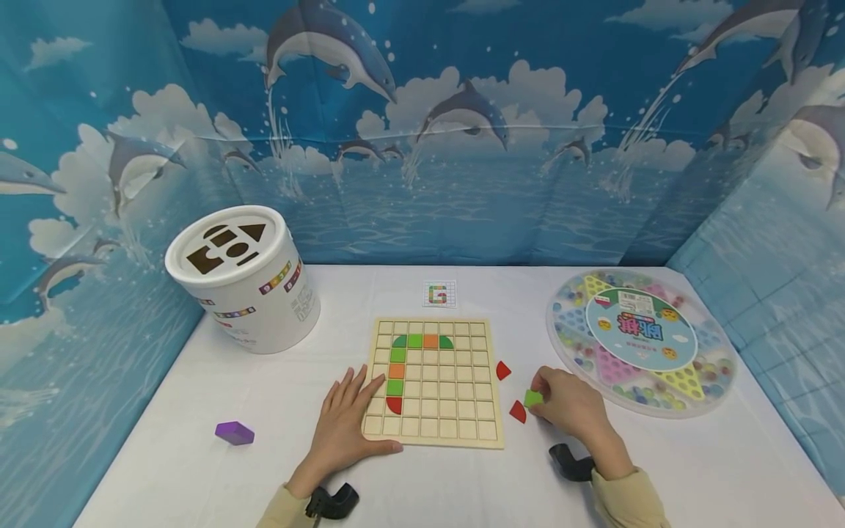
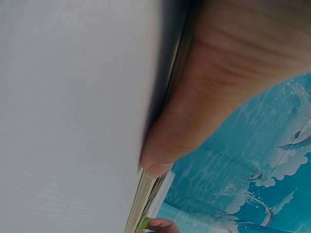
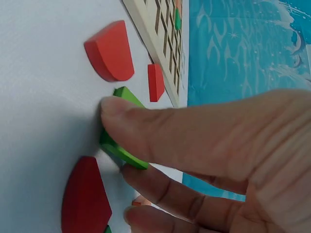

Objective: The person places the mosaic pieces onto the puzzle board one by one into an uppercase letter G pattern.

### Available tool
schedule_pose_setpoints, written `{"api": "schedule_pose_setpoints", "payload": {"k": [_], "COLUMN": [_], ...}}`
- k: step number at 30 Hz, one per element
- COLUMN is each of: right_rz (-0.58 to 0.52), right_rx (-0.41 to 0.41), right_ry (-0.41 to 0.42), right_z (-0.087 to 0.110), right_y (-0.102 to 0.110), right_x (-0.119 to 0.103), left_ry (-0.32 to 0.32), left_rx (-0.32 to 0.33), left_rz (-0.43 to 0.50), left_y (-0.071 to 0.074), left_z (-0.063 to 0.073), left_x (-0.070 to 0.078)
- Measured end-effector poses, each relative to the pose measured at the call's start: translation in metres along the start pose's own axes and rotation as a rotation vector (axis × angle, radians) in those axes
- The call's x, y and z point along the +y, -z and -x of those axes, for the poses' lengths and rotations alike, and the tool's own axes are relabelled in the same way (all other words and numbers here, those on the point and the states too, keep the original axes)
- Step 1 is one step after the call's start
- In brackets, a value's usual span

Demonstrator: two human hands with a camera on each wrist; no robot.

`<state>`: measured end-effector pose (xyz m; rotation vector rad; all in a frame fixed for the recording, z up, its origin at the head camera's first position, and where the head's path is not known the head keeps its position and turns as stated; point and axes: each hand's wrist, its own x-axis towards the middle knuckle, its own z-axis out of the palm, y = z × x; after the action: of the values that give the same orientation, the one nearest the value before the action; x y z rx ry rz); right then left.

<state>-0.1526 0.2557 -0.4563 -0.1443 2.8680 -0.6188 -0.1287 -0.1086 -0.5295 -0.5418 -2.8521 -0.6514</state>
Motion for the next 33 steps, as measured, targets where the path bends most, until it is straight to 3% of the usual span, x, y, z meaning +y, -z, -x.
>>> {"api": "schedule_pose_setpoints", "payload": {"k": [17,27,33], "right_rz": [-0.007,-0.017,-0.040], "right_rx": [0.111,0.320,0.323], "right_ry": [0.028,0.209,0.309], "right_z": [0.005,0.002,-0.006], "right_y": [0.000,-0.017,-0.042], "right_x": [-0.006,-0.049,-0.079], "left_ry": [-0.011,0.027,0.024], "left_rx": [0.013,-0.036,-0.033], "left_rz": [-0.012,-0.003,0.000], "left_y": [-0.001,-0.001,-0.002], "left_z": [0.000,-0.001,-0.001], "left_x": [-0.001,-0.001,-0.002]}}
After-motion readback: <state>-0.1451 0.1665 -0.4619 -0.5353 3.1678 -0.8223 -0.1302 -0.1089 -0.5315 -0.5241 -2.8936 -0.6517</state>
